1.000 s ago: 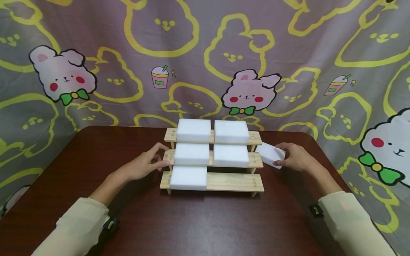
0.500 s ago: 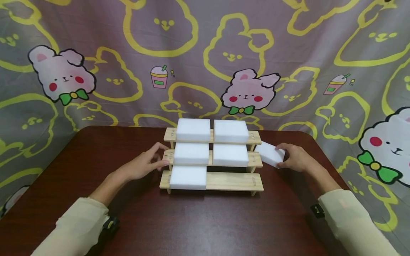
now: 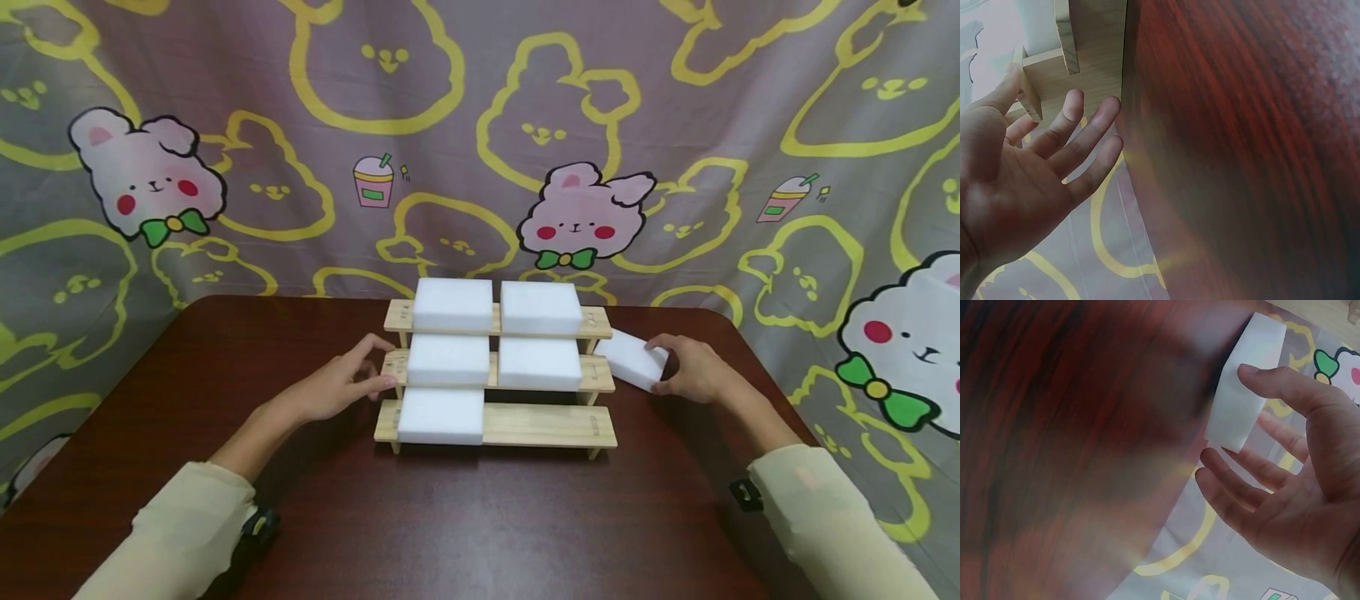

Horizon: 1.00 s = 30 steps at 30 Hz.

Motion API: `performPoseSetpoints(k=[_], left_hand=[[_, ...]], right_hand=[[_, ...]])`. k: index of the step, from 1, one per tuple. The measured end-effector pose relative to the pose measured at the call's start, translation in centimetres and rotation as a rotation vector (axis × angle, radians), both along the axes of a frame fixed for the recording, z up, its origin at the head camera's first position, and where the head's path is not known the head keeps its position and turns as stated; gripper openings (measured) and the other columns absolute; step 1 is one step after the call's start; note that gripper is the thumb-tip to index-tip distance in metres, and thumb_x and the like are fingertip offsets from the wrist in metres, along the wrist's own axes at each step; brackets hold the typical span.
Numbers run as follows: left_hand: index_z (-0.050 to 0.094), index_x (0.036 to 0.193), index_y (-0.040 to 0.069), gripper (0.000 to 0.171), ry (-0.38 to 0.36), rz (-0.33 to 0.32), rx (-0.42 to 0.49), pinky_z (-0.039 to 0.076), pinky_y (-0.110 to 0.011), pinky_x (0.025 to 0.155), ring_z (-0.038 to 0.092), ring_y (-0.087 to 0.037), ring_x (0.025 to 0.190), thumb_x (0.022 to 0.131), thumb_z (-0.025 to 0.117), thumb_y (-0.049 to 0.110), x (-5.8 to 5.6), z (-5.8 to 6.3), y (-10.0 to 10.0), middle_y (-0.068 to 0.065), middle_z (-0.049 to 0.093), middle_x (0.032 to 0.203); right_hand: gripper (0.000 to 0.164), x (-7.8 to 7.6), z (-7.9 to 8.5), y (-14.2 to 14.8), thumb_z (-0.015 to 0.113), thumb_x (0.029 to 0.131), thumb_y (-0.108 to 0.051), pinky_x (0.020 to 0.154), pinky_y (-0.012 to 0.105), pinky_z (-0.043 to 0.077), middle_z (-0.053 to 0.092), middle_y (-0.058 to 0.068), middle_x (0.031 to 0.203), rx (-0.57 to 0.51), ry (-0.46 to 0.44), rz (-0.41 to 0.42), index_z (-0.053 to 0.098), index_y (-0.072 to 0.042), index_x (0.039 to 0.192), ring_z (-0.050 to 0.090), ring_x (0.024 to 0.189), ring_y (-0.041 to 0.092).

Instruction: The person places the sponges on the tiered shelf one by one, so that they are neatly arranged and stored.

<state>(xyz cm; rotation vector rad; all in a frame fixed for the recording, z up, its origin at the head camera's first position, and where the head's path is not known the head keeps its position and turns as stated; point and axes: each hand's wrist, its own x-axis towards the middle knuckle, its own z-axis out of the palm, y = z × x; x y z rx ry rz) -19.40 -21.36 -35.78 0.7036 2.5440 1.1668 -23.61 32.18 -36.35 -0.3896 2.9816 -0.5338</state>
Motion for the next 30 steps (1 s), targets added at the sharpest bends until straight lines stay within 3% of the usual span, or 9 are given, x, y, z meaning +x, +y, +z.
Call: performPoseSetpoints(k=[17, 30], left_hand=[[0.035, 0.142, 0.006, 0.049, -0.001, 0.000, 0.010, 0.048, -0.039, 0.075, 0.066, -0.028, 0.082, 0.106, 0.062, 0.024, 0.0, -0.1, 0.0, -0.013, 0.069, 0.085], [0.035, 0.142, 0.006, 0.049, -0.003, -0.001, 0.010, 0.048, -0.039, 0.075, 0.066, -0.028, 0.082, 0.107, 0.062, 0.025, -0.1, -0.2, 0.0, -0.013, 0.069, 0.086]], right_hand=[[0.061, 1.1, 1.1, 0.1, 0.089, 0.074, -0.009, 0.085, 0.060, 0.047, 0.058, 0.032, 0.123, -0.052, 0.094, 0.033, 0.059, 0.003, 0.126, 0.056, 0.105, 0.045], [0.061, 2.0, 2.1, -0.2, 0.085, 0.077, -0.006, 0.088, 0.059, 0.045, 0.055, 0.031, 0.128, -0.097, 0.102, 0.057, 0.055, 0.000, 0.130, 0.053, 0.110, 0.045]])
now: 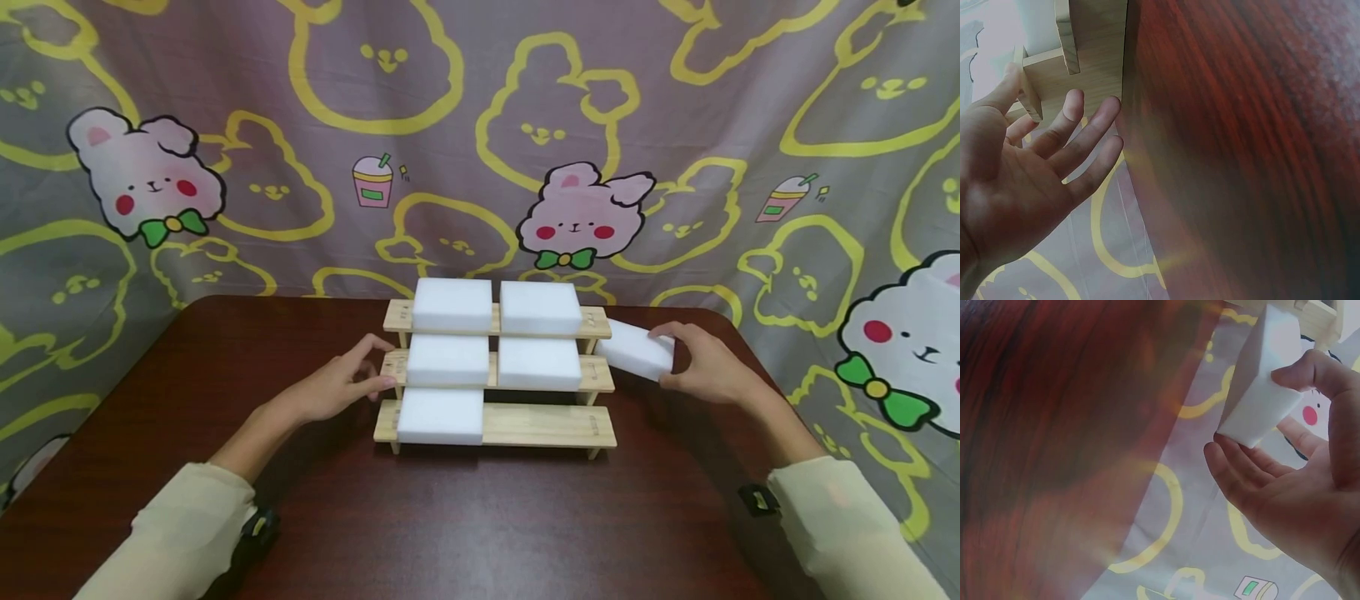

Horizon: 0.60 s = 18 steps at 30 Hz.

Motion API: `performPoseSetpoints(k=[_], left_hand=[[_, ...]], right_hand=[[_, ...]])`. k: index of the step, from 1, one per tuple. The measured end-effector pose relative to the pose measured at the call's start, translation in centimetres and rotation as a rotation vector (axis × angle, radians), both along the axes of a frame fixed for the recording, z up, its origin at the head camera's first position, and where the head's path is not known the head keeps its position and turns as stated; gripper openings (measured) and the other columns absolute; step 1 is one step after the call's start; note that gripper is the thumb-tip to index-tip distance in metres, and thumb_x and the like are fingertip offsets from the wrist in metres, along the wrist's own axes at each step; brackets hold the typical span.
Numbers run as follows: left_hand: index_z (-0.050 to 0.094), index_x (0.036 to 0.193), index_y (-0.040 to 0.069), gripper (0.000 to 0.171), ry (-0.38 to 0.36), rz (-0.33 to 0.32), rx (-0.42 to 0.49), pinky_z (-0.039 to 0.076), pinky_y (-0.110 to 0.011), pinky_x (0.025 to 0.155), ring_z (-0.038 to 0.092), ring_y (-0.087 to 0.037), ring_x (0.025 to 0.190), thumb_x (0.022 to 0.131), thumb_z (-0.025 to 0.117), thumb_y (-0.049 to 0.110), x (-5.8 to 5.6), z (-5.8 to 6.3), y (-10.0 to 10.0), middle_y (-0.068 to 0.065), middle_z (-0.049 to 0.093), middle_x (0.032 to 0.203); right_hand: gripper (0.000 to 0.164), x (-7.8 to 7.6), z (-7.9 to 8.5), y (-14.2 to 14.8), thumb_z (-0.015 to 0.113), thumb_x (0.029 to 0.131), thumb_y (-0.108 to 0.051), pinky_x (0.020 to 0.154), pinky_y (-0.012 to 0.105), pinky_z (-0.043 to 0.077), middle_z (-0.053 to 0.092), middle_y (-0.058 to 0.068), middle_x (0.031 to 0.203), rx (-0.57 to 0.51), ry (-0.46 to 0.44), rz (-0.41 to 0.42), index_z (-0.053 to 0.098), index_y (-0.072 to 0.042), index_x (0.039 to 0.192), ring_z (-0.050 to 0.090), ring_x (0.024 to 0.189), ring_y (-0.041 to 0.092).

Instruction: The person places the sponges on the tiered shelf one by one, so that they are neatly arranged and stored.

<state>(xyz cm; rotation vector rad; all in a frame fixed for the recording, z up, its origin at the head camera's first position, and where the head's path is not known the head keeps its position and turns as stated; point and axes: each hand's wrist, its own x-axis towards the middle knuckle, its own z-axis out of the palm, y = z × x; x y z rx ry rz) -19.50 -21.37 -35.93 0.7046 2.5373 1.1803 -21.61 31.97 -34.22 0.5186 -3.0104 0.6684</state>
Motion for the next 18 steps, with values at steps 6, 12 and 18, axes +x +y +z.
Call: performPoseSetpoints(k=[6, 12, 18], left_hand=[[0.035, 0.142, 0.006, 0.049, -0.001, 0.001, -0.001, 0.048, -0.039, 0.076, 0.066, -0.028, 0.082, 0.106, 0.062, 0.025, -0.06, -0.02, -0.01, -0.013, 0.069, 0.086], [0.035, 0.142, 0.006, 0.049, 0.000, 0.003, -0.002, 0.047, -0.039, 0.076, 0.066, -0.028, 0.082, 0.106, 0.063, 0.025, -0.01, 0.08, 0.04, -0.012, 0.069, 0.086], [0.036, 0.142, 0.007, 0.048, 0.000, 0.006, -0.005, 0.048, -0.039, 0.076, 0.066, -0.028, 0.082, 0.106, 0.063, 0.025, 0.01, 0.05, 0.04, -0.012, 0.069, 0.086]], right_hand=[[0.065, 0.26, 0.37, -0.19, 0.085, 0.075, -0.004, 0.084, 0.055, 0.049, 0.055, 0.028, 0.128, -0.049, 0.022, 0.019, 0.053, 0.004, 0.131, 0.053, 0.111, 0.044], [0.067, 0.48, 0.66, -0.24, 0.087, 0.075, -0.002, 0.079, 0.052, 0.055, 0.055, 0.026, 0.126, -0.100, 0.028, 0.027, 0.052, 0.004, 0.132, 0.056, 0.110, 0.044], [0.063, 0.58, 1.02, -0.08, 0.087, 0.076, -0.007, 0.083, 0.054, 0.049, 0.057, 0.025, 0.126, -0.059, 0.043, 0.010, 0.054, 0.001, 0.128, 0.054, 0.110, 0.042]])
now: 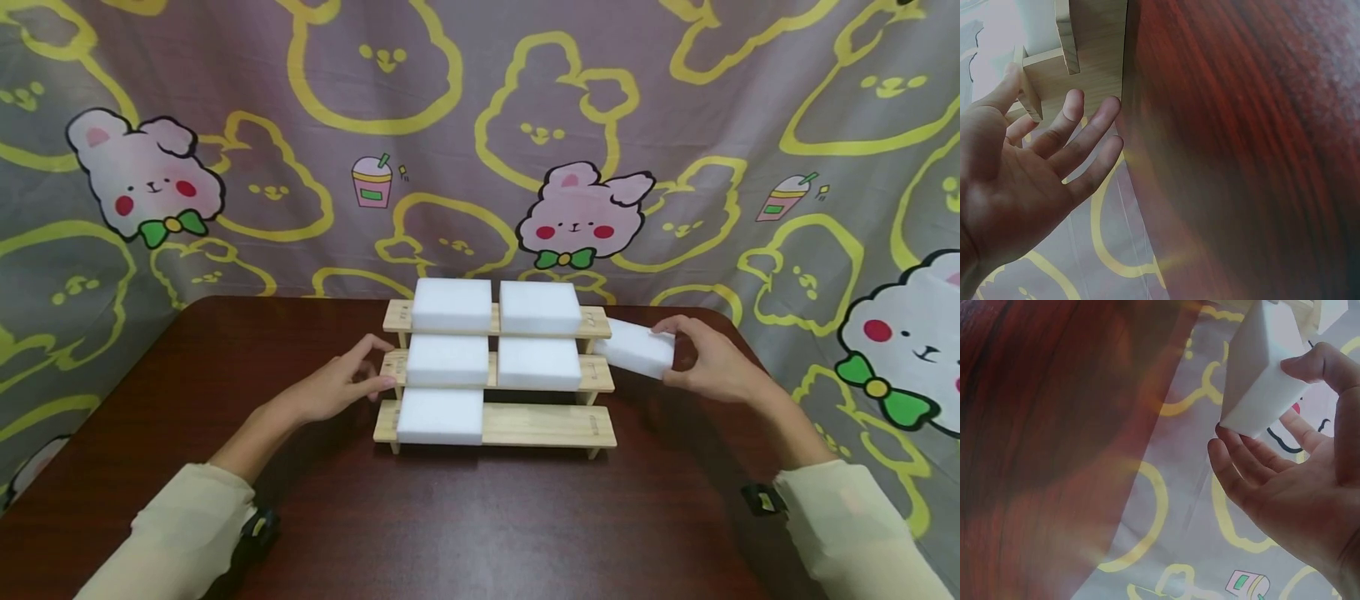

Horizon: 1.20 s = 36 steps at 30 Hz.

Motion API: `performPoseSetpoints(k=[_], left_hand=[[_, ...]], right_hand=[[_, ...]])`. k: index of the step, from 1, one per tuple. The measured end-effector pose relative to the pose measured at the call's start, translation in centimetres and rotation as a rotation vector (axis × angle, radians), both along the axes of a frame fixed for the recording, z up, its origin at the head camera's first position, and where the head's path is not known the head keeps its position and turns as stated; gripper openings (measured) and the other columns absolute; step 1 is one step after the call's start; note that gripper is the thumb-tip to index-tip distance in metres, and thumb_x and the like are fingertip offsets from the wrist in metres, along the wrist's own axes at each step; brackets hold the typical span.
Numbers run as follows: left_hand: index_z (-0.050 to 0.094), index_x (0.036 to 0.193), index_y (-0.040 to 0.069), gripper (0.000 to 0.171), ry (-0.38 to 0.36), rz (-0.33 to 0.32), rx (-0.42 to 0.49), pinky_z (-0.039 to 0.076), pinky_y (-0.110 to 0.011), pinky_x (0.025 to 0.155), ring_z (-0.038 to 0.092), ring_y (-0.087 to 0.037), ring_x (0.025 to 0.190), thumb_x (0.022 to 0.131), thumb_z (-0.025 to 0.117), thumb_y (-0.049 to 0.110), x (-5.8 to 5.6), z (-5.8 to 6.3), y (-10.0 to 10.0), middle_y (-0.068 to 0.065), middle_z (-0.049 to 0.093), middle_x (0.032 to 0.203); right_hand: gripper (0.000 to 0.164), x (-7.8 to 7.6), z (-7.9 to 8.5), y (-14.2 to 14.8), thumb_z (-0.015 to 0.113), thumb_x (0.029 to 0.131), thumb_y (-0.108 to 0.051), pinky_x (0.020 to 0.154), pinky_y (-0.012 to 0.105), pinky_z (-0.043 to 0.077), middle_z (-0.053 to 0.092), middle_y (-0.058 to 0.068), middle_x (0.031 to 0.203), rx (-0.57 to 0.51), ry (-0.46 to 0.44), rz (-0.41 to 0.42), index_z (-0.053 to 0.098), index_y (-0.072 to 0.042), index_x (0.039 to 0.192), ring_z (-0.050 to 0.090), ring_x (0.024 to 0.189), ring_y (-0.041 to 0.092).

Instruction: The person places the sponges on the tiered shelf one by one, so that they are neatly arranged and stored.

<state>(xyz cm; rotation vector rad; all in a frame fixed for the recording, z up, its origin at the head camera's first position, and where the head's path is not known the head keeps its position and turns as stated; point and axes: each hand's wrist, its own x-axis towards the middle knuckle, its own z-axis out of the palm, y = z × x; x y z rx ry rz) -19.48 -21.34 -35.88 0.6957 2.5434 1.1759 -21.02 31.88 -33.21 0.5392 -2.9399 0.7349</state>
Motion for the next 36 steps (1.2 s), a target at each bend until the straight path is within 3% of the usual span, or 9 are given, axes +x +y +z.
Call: performPoseSetpoints(k=[9, 16, 23, 36], left_hand=[[0.036, 0.142, 0.007, 0.048, 0.001, -0.001, 0.002, 0.048, -0.039, 0.075, 0.066, -0.028, 0.082, 0.106, 0.063, 0.024, 0.0, -0.1, 0.0, -0.012, 0.069, 0.086], [0.035, 0.143, 0.006, 0.049, -0.001, 0.002, 0.002, 0.047, -0.039, 0.076, 0.066, -0.028, 0.082, 0.106, 0.063, 0.024, 0.0, 0.0, 0.0, -0.012, 0.069, 0.086], [0.035, 0.142, 0.007, 0.049, -0.001, 0.000, 0.005, 0.047, -0.039, 0.076, 0.065, -0.027, 0.082, 0.106, 0.063, 0.024, 0.0, 0.0, 0.0, -0.012, 0.069, 0.086], [0.035, 0.142, 0.008, 0.048, -0.006, -0.001, 0.004, 0.047, -0.039, 0.077, 0.066, -0.027, 0.083, 0.106, 0.063, 0.025, 0.0, 0.0, 0.0, -0.011, 0.069, 0.088]], right_hand=[[0.056, 0.3, 0.6, 1.0, 0.084, 0.077, -0.002, 0.083, 0.053, 0.050, 0.056, 0.025, 0.123, -0.033, 0.028, -0.013, 0.056, 0.002, 0.125, 0.056, 0.104, 0.041], [0.058, 1.1, 1.6, 1.8, 0.080, 0.081, 0.004, 0.079, 0.043, 0.057, 0.056, 0.025, 0.121, -0.104, -0.024, -0.015, 0.050, 0.003, 0.129, 0.062, 0.099, 0.041], [0.058, 1.9, 2.2, 2.4, 0.080, 0.080, 0.006, 0.072, 0.025, 0.053, 0.058, 0.023, 0.121, -0.127, 0.020, 0.005, 0.051, 0.002, 0.130, 0.062, 0.096, 0.039], [0.058, 3.3, 3.6, 1.8, 0.081, 0.078, 0.001, 0.072, 0.027, 0.052, 0.060, 0.017, 0.121, -0.108, 0.061, 0.011, 0.056, -0.004, 0.130, 0.058, 0.097, 0.033]])
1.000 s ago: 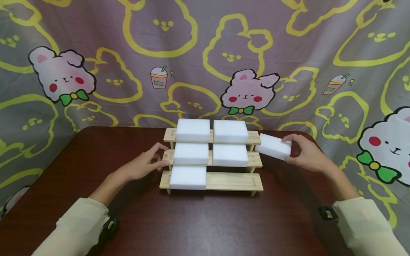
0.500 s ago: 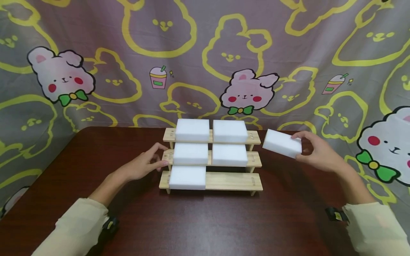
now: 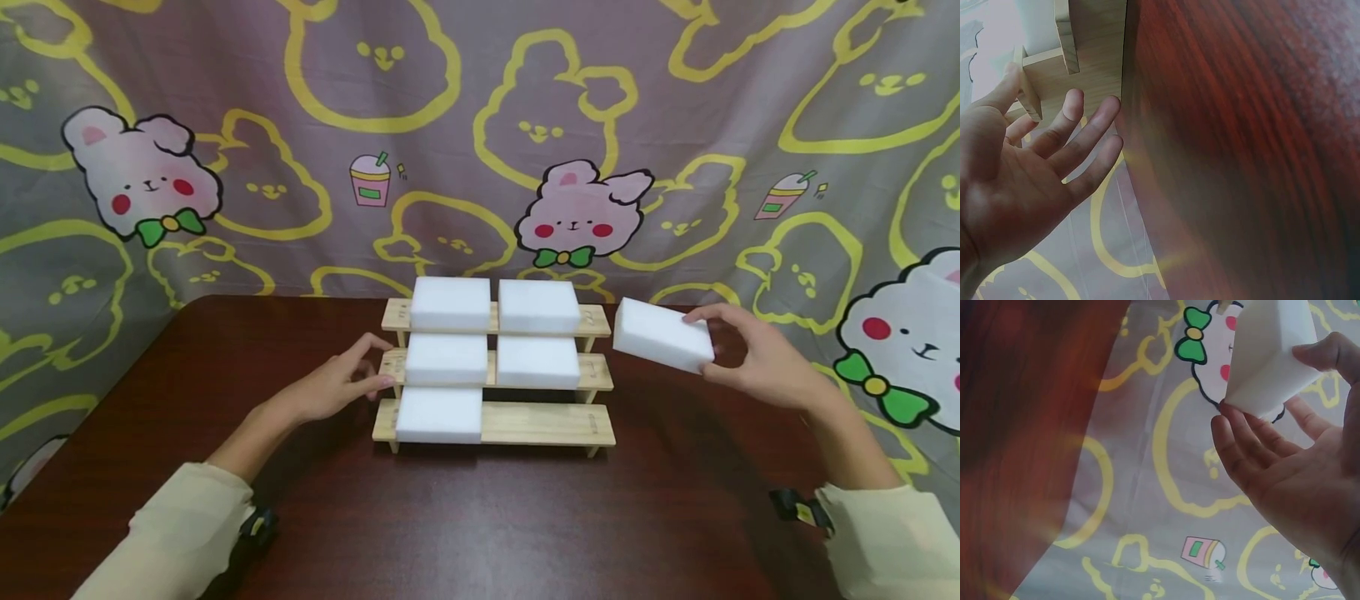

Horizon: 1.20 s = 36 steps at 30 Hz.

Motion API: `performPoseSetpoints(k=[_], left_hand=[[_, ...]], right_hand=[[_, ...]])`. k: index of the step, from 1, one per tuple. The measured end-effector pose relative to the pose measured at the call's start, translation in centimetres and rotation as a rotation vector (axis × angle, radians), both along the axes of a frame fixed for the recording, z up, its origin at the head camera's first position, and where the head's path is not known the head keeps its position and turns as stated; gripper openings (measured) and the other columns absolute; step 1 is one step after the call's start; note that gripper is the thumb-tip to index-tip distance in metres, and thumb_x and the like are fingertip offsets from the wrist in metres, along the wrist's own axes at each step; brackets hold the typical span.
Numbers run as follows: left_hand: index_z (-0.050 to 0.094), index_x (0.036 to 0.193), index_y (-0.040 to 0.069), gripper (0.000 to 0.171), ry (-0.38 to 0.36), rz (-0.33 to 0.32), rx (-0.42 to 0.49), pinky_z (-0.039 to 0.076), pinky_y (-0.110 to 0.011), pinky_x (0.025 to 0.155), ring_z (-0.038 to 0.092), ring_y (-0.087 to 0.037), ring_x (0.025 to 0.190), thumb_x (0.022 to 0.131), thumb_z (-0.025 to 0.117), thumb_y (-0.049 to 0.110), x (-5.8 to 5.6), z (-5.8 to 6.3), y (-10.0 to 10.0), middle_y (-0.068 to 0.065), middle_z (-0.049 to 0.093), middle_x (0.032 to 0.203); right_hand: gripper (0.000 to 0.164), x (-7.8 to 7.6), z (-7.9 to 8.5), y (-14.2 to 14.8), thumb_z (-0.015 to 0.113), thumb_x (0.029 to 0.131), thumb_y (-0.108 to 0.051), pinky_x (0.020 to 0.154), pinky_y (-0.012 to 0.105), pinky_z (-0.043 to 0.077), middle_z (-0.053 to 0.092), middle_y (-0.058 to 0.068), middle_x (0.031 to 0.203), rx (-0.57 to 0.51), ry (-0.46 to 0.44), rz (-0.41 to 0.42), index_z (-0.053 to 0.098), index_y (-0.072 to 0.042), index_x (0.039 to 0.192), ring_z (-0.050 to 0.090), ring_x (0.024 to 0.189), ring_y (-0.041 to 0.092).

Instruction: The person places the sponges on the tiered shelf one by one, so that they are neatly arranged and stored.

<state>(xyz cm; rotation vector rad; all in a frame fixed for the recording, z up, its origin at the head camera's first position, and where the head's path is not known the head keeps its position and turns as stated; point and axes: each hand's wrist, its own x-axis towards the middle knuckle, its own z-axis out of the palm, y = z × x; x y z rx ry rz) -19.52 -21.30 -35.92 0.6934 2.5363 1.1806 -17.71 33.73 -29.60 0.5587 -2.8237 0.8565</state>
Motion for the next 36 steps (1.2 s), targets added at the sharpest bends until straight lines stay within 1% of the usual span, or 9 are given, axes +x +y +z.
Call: performPoseSetpoints(k=[3, 6, 10, 13, 18, 21, 25, 29, 36], left_hand=[[0.035, 0.142, 0.008, 0.049, -0.004, 0.001, 0.000, 0.047, -0.039, 0.077, 0.066, -0.028, 0.083, 0.106, 0.063, 0.025, 0.0, 0.0, 0.0, -0.011, 0.069, 0.088], [0.035, 0.142, 0.008, 0.049, -0.005, 0.003, -0.002, 0.048, -0.039, 0.077, 0.066, -0.027, 0.084, 0.106, 0.064, 0.025, 0.0, 0.1, 0.1, -0.011, 0.070, 0.089], [0.035, 0.142, 0.008, 0.049, -0.001, 0.000, -0.005, 0.048, -0.039, 0.077, 0.066, -0.028, 0.084, 0.106, 0.063, 0.024, 0.0, 0.1, 0.0, -0.011, 0.070, 0.089], [0.035, 0.142, 0.008, 0.049, 0.003, -0.003, -0.005, 0.048, -0.039, 0.077, 0.066, -0.028, 0.083, 0.106, 0.063, 0.024, 0.0, 0.0, 0.0, -0.011, 0.069, 0.089], [0.035, 0.141, 0.008, 0.049, 0.005, -0.001, -0.007, 0.047, -0.038, 0.077, 0.066, -0.028, 0.083, 0.106, 0.063, 0.025, -0.1, 0.0, 0.0, -0.011, 0.069, 0.088], [0.035, 0.142, 0.007, 0.049, 0.005, -0.005, -0.001, 0.047, -0.039, 0.076, 0.065, -0.028, 0.083, 0.106, 0.063, 0.025, -0.1, 0.0, 0.0, -0.011, 0.069, 0.088], [0.035, 0.142, 0.007, 0.049, 0.005, -0.005, 0.000, 0.047, -0.038, 0.076, 0.065, -0.028, 0.083, 0.106, 0.064, 0.024, -0.1, -0.1, 0.0, -0.012, 0.069, 0.087], [0.035, 0.142, 0.008, 0.049, 0.002, -0.001, -0.002, 0.047, -0.039, 0.076, 0.065, -0.028, 0.083, 0.106, 0.064, 0.024, -0.1, -0.1, 0.0, -0.012, 0.069, 0.087], [0.035, 0.142, 0.008, 0.049, 0.004, 0.000, -0.002, 0.047, -0.039, 0.077, 0.065, -0.027, 0.083, 0.106, 0.064, 0.025, 0.0, -0.1, 0.0, -0.011, 0.069, 0.087]], right_hand=[[0.058, 0.3, 0.3, -0.2, 0.081, 0.077, 0.001, 0.076, 0.027, 0.049, 0.060, 0.014, 0.122, 0.007, 0.014, 0.003, 0.057, -0.007, 0.130, 0.056, 0.100, 0.032], [0.061, 0.5, 0.6, -0.6, 0.082, 0.075, 0.001, 0.082, 0.038, 0.048, 0.059, 0.015, 0.125, 0.008, 0.015, 0.016, 0.057, -0.007, 0.130, 0.055, 0.105, 0.034], [0.066, 0.7, 0.9, -1.3, 0.085, 0.072, 0.001, 0.083, 0.045, 0.050, 0.057, 0.014, 0.130, 0.006, 0.027, 0.058, 0.057, -0.008, 0.131, 0.055, 0.107, 0.034], [0.066, 0.8, 1.0, -1.7, 0.086, 0.071, 0.001, 0.081, 0.032, 0.051, 0.057, 0.011, 0.130, 0.004, 0.049, 0.101, 0.058, -0.010, 0.130, 0.056, 0.105, 0.027], [0.069, 1.2, 1.1, -2.5, 0.088, 0.071, 0.002, 0.080, 0.023, 0.051, 0.055, 0.002, 0.129, -0.014, 0.068, 0.168, 0.058, -0.013, 0.131, 0.053, 0.103, 0.011], [0.071, 1.5, 1.1, -3.0, 0.088, 0.070, 0.003, 0.083, 0.020, 0.049, 0.055, -0.002, 0.129, -0.033, 0.074, 0.209, 0.058, -0.014, 0.132, 0.051, 0.105, 0.007], [0.070, 1.7, 1.1, -3.8, 0.088, 0.070, 0.005, 0.087, 0.018, 0.046, 0.057, -0.003, 0.127, -0.060, 0.080, 0.281, 0.059, -0.016, 0.131, 0.052, 0.107, 0.008], [0.072, 1.9, 1.0, -4.6, 0.090, 0.068, 0.004, 0.088, 0.020, 0.047, 0.058, -0.004, 0.127, -0.072, 0.085, 0.343, 0.059, -0.018, 0.130, 0.051, 0.109, 0.009], [0.074, 2.1, 0.5, -5.8, 0.091, 0.066, 0.003, 0.093, 0.021, 0.044, 0.061, -0.006, 0.128, -0.066, 0.078, 0.408, 0.060, -0.022, 0.128, 0.053, 0.112, 0.010]])
